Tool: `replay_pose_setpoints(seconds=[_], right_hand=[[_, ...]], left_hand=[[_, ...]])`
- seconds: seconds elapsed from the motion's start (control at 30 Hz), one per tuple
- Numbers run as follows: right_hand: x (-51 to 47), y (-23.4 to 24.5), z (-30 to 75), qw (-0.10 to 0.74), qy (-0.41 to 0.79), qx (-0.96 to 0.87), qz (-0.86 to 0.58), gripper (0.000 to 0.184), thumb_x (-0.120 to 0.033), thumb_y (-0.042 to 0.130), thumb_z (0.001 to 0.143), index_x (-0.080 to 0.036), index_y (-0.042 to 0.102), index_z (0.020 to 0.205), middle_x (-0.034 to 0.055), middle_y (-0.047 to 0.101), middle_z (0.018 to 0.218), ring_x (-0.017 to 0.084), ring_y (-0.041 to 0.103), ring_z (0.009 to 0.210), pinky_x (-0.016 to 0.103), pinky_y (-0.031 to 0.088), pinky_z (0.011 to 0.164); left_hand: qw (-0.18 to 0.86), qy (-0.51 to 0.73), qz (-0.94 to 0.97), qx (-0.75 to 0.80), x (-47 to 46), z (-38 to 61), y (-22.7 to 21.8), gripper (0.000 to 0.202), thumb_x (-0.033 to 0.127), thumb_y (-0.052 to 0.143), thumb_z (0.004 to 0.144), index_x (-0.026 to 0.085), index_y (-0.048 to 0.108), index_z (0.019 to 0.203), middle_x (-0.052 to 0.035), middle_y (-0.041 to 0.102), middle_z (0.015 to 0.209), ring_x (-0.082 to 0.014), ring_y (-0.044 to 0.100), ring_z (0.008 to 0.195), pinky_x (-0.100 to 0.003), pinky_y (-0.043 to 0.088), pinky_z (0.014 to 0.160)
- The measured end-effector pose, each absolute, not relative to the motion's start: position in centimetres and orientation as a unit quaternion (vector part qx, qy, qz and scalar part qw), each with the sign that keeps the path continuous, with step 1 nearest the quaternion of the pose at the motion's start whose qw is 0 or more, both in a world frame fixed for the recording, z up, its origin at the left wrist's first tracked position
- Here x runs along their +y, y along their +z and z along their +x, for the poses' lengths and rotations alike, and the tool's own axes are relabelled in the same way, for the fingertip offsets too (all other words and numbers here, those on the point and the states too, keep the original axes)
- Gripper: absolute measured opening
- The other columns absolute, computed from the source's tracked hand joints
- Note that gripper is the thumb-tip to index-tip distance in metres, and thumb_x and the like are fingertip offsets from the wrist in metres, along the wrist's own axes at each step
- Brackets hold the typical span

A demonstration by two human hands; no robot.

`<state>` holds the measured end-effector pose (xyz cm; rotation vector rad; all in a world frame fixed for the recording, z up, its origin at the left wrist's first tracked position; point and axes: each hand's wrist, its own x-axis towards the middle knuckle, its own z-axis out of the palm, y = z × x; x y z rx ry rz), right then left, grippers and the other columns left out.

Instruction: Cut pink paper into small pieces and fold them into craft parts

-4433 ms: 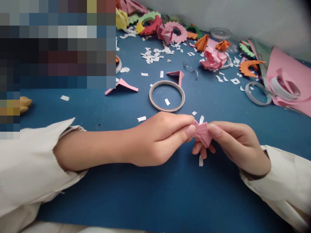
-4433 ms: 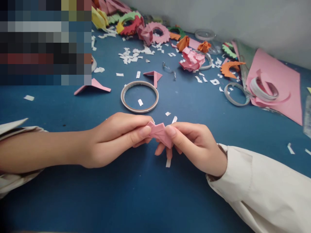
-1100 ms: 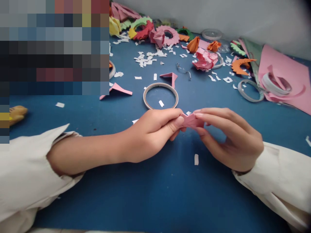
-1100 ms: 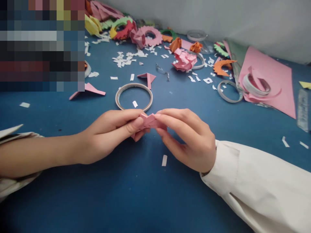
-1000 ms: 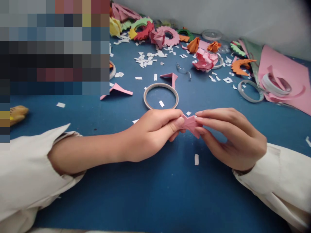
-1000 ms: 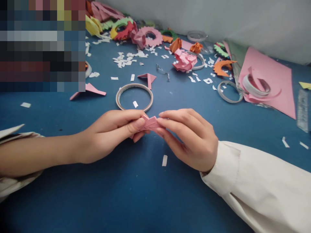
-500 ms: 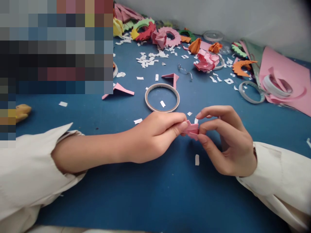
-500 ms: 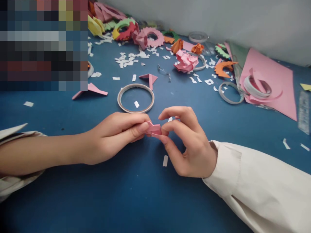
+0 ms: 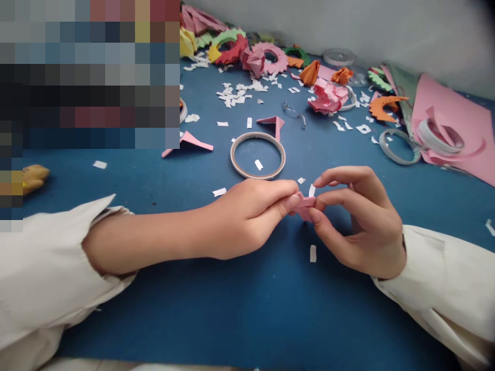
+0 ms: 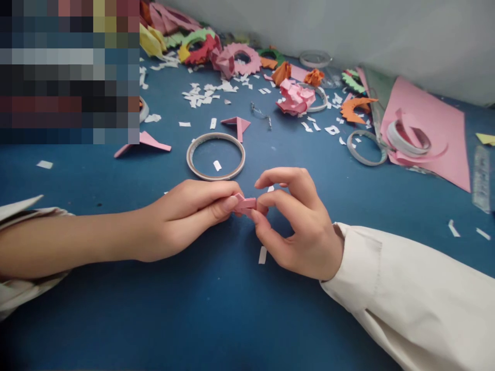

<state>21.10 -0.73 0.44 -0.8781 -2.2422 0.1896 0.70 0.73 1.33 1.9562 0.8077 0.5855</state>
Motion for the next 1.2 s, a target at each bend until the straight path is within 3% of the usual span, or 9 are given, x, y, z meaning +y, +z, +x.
replay_pose_setpoints(seconds=[0.63,0.8,0.93,1.2], right_hand=[[-0.76,0.34,20.65,0.373,0.052,-0.851,-0.367,0.013,-0.012,0.065,0.078,-0.021,0.056,0.083,0.0053,0.056,0.092,0.016,0.055,0.085,0.034,0.049,0.075],[-0.57,0.21,20.65,0.381,0.224,-0.800,-0.406,0.023,-0.020,0.063,0.082,-0.022,0.054,0.103,0.0031,0.059,0.092,0.014,0.059,0.084,0.030,0.050,0.075],[-0.66,0.64,20.74,0.308,0.302,-0.805,-0.408,0.005,-0.024,0.058,0.086,-0.020,0.061,0.088,-0.0001,0.064,0.076,0.010,0.058,0.068,0.026,0.047,0.067],[-0.59,0.73,20.85,0.295,0.376,-0.770,-0.423,0.014,-0.030,0.060,0.085,-0.020,0.069,0.086,0.0018,0.069,0.079,0.013,0.061,0.073,0.027,0.049,0.068]], left_hand=[[0.443,0.242,0.794,0.338,0.68,0.92,1.20,0.027,0.023,0.034,0.098,0.015,0.050,0.077,0.0056,0.045,0.066,-0.0061,0.042,0.059,-0.021,0.032,0.058],[0.444,0.264,0.801,0.302,0.75,0.84,1.12,0.027,0.021,0.034,0.098,0.015,0.050,0.078,0.0059,0.045,0.066,-0.0051,0.042,0.059,-0.018,0.035,0.059],[0.458,0.277,0.788,0.303,0.83,0.75,1.08,0.027,0.022,0.035,0.098,0.016,0.049,0.076,0.0060,0.046,0.065,-0.0045,0.043,0.058,-0.016,0.036,0.058],[0.488,0.255,0.775,0.310,0.68,0.67,1.26,0.026,0.022,0.034,0.099,0.015,0.054,0.083,0.0072,0.046,0.066,-0.0031,0.040,0.054,-0.013,0.038,0.061]])
